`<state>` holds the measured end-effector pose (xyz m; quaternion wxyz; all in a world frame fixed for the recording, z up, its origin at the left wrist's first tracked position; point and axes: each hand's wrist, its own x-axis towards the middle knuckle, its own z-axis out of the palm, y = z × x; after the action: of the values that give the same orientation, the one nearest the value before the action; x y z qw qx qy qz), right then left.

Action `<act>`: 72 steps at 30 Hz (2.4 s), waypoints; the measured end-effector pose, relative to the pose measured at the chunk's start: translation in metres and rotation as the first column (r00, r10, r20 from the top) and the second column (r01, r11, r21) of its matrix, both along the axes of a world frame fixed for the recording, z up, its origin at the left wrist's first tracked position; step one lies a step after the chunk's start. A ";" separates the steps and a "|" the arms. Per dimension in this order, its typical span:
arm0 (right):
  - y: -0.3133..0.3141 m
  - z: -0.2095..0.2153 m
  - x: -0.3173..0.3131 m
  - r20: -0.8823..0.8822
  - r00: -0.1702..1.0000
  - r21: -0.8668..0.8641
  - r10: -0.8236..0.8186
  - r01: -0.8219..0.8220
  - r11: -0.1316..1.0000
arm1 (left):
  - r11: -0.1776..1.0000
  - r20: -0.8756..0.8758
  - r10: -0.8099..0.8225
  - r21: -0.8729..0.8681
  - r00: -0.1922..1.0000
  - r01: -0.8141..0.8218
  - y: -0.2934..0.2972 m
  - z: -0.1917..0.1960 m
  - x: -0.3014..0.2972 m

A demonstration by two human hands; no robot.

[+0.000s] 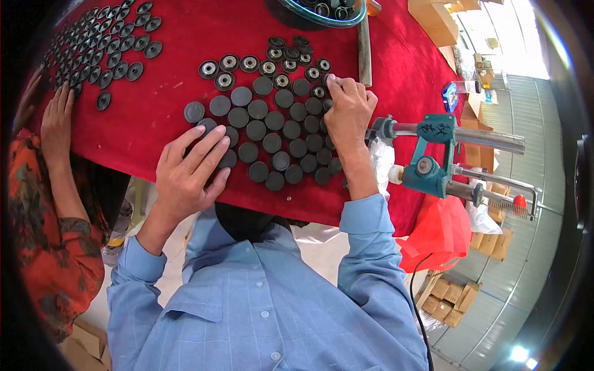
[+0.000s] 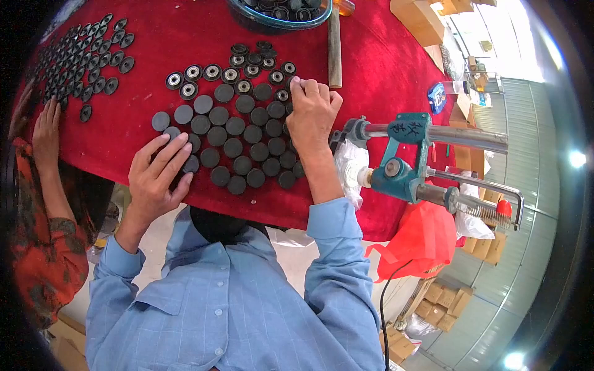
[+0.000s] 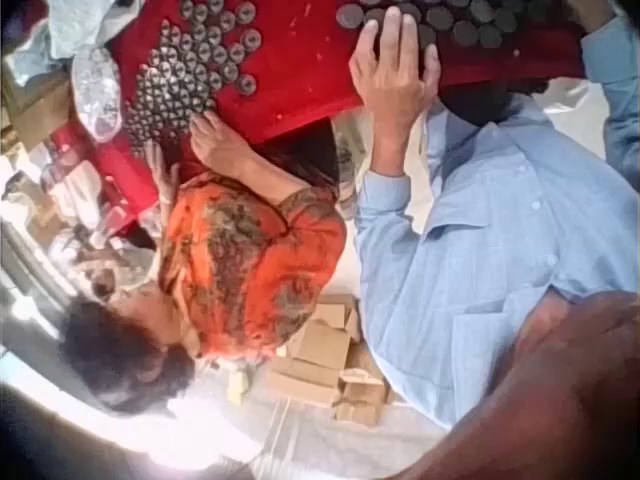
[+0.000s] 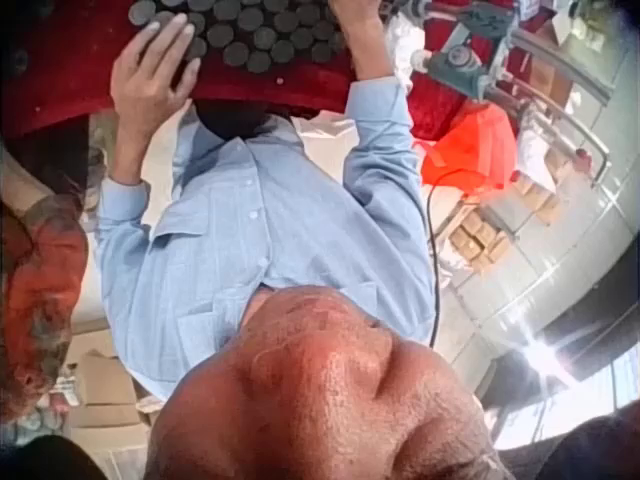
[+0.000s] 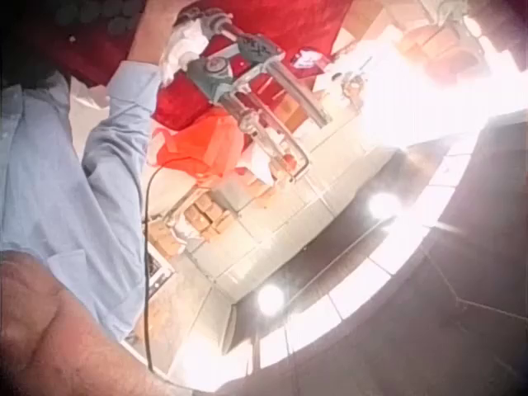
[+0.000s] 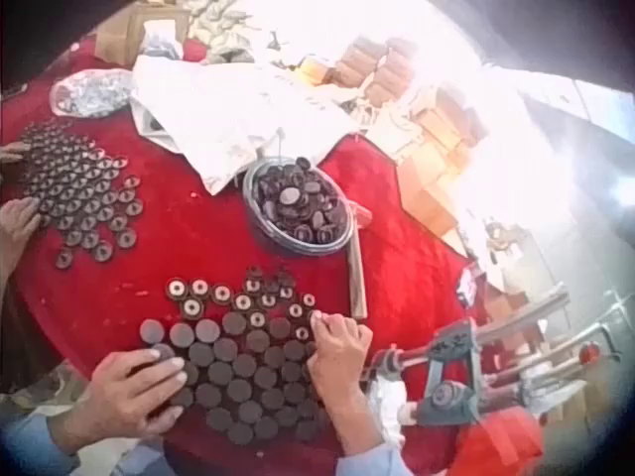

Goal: The person assembles small black components using a manual press.

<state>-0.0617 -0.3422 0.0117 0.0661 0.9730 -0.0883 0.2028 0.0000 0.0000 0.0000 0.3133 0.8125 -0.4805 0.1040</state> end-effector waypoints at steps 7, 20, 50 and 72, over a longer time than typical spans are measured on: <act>0.008 0.034 0.022 -0.141 0.990 -0.146 -0.011 -0.010 0.989 | 1.000 0.011 0.009 -0.012 1.000 -0.009 0.000 -0.001 0.002; 0.021 0.024 0.087 -0.026 0.994 0.361 0.108 -0.092 0.928 | 0.999 0.036 0.033 -0.020 0.999 -0.032 -0.002 0.002 0.001; 0.013 0.020 0.000 0.205 0.976 0.381 0.071 -0.147 0.913 | 1.000 0.049 0.024 -0.010 0.998 -0.024 -0.002 0.000 0.001; 0.019 0.012 -0.008 0.115 0.991 0.357 0.066 -0.103 0.928 | 1.000 0.040 0.020 -0.001 0.999 -0.020 0.000 -0.001 0.001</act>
<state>-0.0696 -0.3235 0.0237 -0.1277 0.9599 -0.0853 0.2347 0.0008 0.0003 -0.0011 0.3029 0.8150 -0.4784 0.1237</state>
